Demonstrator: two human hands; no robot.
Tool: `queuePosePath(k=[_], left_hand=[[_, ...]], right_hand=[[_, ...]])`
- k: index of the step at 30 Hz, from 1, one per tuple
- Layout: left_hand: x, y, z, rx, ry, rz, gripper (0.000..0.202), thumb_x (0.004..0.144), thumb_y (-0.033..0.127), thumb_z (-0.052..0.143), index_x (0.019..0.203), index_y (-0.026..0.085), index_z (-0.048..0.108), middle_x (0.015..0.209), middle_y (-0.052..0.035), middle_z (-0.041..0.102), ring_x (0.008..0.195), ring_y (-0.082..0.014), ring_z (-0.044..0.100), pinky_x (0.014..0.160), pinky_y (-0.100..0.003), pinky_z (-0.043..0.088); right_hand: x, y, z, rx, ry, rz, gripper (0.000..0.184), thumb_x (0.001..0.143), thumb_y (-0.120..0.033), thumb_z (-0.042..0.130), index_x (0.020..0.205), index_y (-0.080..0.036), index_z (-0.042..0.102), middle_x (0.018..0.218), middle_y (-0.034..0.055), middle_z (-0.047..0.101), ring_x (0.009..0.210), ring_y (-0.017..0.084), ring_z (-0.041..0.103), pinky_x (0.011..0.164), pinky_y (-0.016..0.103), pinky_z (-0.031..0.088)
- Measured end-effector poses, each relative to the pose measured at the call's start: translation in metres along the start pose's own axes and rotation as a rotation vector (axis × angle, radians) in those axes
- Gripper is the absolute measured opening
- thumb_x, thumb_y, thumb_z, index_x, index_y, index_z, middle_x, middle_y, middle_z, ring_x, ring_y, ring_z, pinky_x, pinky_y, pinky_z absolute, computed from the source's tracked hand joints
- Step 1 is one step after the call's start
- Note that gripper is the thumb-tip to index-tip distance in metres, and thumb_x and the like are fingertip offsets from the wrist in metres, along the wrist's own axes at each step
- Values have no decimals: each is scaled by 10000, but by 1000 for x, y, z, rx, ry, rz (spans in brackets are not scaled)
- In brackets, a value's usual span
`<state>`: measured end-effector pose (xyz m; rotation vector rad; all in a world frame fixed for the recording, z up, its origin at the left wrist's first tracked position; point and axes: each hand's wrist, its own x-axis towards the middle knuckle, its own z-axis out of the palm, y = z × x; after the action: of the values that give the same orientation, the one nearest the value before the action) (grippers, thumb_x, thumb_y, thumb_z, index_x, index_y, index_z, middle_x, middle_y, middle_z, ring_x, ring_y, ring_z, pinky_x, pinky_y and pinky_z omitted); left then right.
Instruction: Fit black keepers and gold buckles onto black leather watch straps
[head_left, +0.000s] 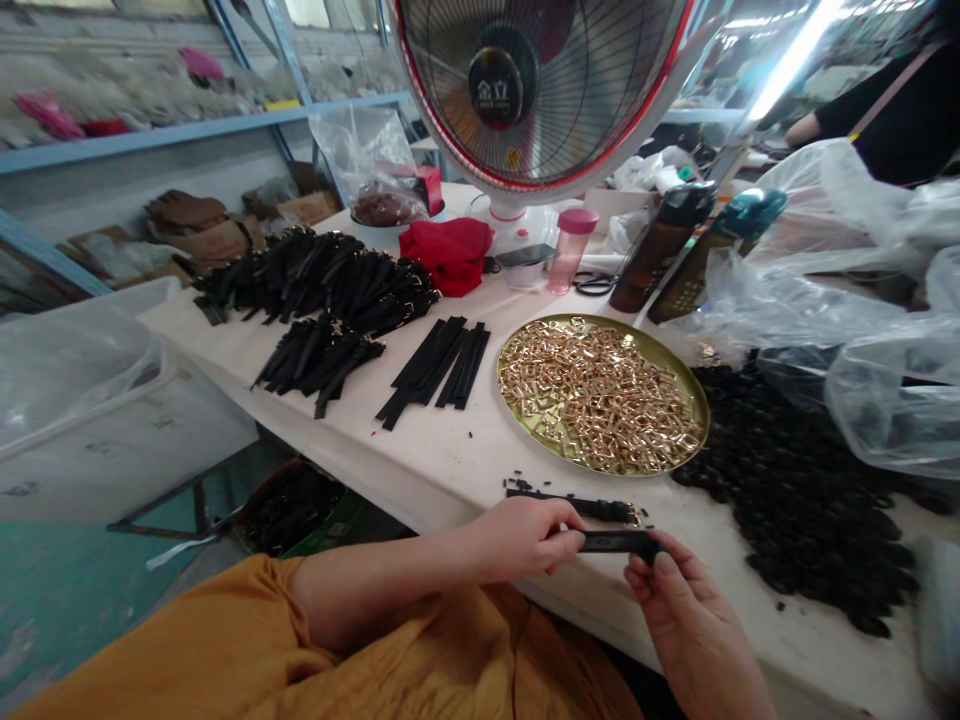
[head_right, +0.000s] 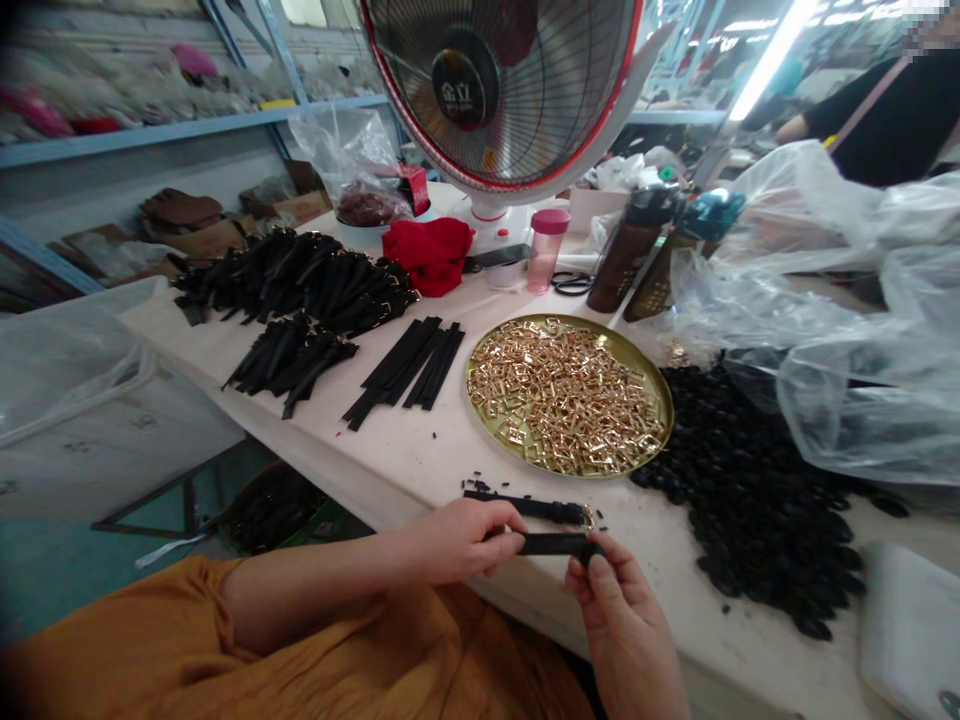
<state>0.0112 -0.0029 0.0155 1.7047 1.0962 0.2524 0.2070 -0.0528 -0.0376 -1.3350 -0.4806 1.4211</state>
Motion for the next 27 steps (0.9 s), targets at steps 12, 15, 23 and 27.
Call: queuePosePath(k=[12,15,23,27], left_hand=[[3,7,8,505,1,176,302,847,364,365,759,191,596,689,-17,619,611,-138,545,504,-210,316],[3,9,6,509,-37,207,268,832,327,386,734,186,592,669,-24,616,611,-149,553,486,-214,306],[-1,7,-4,-5,-274,131,420,814,164,358,1231,181,401,715,4,582,585,-106,549,576,-197,404],[0,7,-9,-55,-96,170,521,823,197,371,1336,180,278,831,-25,581,749,-128,533,686,-218,403]], right_hand=[[-7,14,1,-363,-52,-28,385,652,-415,678,974,-205,654,837,20,655,667,161,582,680,296,487],[-8,12,3,-487,-137,-83,360,636,-427,681,912,-196,671,701,7,635,684,175,567,692,292,472],[0,4,13,-207,-93,6,262,625,-380,718,807,-211,634,744,-7,633,618,138,554,605,259,468],[3,4,32,-242,-253,13,299,678,-434,655,835,-181,633,713,29,635,655,179,569,624,312,469]])
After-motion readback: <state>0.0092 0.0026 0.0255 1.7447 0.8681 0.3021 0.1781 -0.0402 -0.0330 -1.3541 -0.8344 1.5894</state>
